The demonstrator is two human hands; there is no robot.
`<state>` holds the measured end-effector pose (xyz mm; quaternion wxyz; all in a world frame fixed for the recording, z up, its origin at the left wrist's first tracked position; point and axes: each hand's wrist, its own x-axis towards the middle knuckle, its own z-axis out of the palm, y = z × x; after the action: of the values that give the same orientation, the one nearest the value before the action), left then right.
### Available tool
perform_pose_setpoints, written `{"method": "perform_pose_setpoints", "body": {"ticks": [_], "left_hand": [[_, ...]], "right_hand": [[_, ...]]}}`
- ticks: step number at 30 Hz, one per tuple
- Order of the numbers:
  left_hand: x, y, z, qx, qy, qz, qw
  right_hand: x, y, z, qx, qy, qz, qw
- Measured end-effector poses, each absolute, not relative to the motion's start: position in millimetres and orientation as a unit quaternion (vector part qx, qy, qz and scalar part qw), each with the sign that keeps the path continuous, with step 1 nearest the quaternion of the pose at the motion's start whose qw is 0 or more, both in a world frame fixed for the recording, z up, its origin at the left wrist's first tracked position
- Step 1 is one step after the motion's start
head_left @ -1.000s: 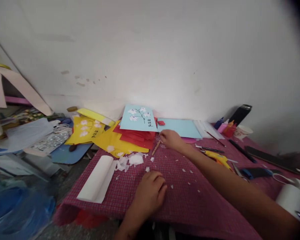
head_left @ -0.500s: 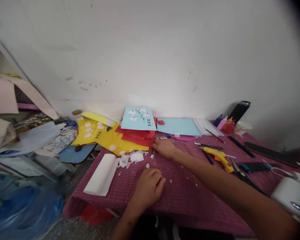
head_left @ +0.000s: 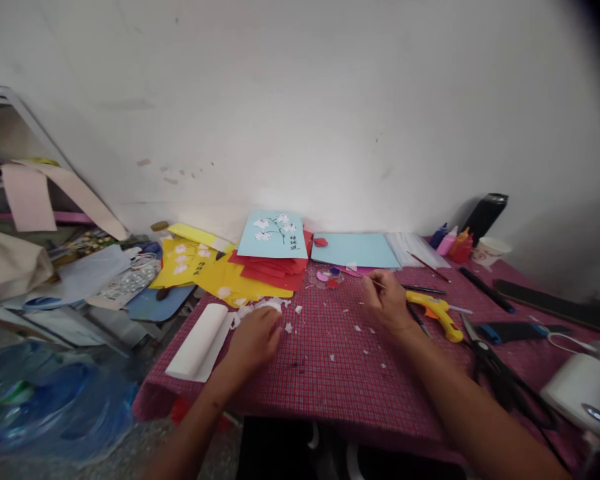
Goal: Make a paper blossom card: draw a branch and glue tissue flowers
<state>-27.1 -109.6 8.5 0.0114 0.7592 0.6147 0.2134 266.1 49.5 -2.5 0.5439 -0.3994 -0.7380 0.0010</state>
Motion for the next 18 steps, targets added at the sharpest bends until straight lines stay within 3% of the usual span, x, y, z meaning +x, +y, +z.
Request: {"method": "perform_pose_setpoints", "body": {"ticks": [8, 18], "left_hand": [[-55.9, -68.1, 12.5, 0.770, 0.618, 0.157, 0.021], [-42.8, -47.1, -2.6, 0.753, 0.633, 0.180, -0.006]], "right_hand": [[295.9, 51.4, 1.3, -0.367, -0.721, -0.010, 0.587], [290.3, 39.3, 12.8, -0.315, -0.739, -0.050, 0.594]]}}
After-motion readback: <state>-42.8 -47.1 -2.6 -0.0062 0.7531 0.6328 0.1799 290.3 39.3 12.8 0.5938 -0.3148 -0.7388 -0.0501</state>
